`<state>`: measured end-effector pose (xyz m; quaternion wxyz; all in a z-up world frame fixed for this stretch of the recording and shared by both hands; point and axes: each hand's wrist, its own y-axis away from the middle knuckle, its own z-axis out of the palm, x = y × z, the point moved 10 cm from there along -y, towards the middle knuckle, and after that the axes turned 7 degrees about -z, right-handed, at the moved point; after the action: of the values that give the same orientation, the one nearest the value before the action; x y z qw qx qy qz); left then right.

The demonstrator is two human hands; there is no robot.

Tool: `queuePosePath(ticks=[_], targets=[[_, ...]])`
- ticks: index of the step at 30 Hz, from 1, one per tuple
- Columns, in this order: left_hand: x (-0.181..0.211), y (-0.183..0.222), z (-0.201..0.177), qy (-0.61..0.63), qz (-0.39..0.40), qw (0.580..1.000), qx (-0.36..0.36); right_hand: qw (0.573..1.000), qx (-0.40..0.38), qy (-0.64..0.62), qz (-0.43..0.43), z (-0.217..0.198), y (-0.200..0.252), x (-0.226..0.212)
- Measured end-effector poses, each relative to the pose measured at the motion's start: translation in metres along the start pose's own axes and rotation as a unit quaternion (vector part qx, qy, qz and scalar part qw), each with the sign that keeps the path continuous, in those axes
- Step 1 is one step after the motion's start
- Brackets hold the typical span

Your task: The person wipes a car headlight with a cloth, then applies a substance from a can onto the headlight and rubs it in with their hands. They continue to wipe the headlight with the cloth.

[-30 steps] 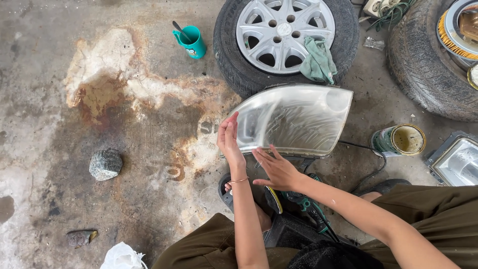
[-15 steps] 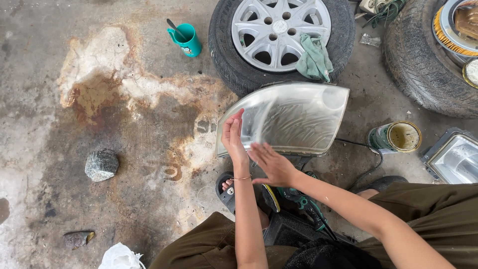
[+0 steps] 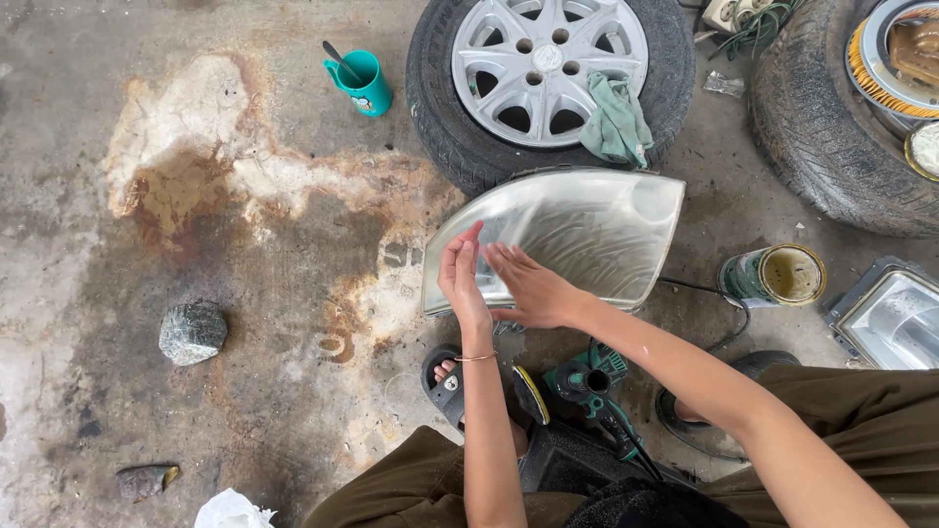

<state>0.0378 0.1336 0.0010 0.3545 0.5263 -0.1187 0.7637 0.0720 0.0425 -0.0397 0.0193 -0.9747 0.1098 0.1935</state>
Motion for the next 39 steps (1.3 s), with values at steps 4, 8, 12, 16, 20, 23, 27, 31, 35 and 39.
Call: queuePosePath(ticks=[4, 8, 12, 16, 20, 23, 27, 31, 35, 39], targets=[[-0.002, -0.003, -0.004, 0.006, 0.005, 1.0, 0.005, 0.973, 0.154, 0.044, 0.164, -0.079, -0.008, 0.053], [0.009, -0.011, -0.006, 0.024, 0.014, 1.0, 0.003, 0.945, 0.096, 0.033, 0.31, -0.059, -0.019, 0.088], [0.027, -0.018, -0.009, 0.034, 0.04, 0.999, 0.011, 0.959, 0.042, 0.049, 0.274, -0.02, -0.056, 0.078], [0.018, -0.024, -0.02, 0.046, 0.035, 0.998, 0.022, 0.955, -0.029, 0.069, 0.287, 0.0, -0.08, 0.077], [0.021, -0.026, -0.017, 0.042, 0.038, 0.998, 0.02, 0.956, -0.054, 0.114, 0.266, 0.009, -0.089, 0.073], [0.016, -0.025, -0.019, 0.038, 0.039, 0.998, 0.016, 0.961, -0.052, 0.13, 0.24, 0.014, -0.083, 0.056], [0.025, -0.02, -0.018, 0.044, 0.045, 0.998, 0.025, 0.966, -0.017, 0.168, 0.198, 0.017, -0.075, 0.029], [0.034, -0.015, -0.022, 0.032, 0.051, 0.998, 0.028, 0.957, -0.013, 0.223, 0.187, 0.029, -0.064, 0.013], [0.037, -0.01, -0.027, 0.044, 0.057, 0.997, 0.03, 0.948, -0.046, 0.261, 0.179, 0.043, -0.056, 0.003], [0.038, -0.006, -0.028, 0.044, 0.061, 0.997, 0.024, 0.929, -0.109, 0.32, 0.152, 0.046, -0.051, -0.012]])
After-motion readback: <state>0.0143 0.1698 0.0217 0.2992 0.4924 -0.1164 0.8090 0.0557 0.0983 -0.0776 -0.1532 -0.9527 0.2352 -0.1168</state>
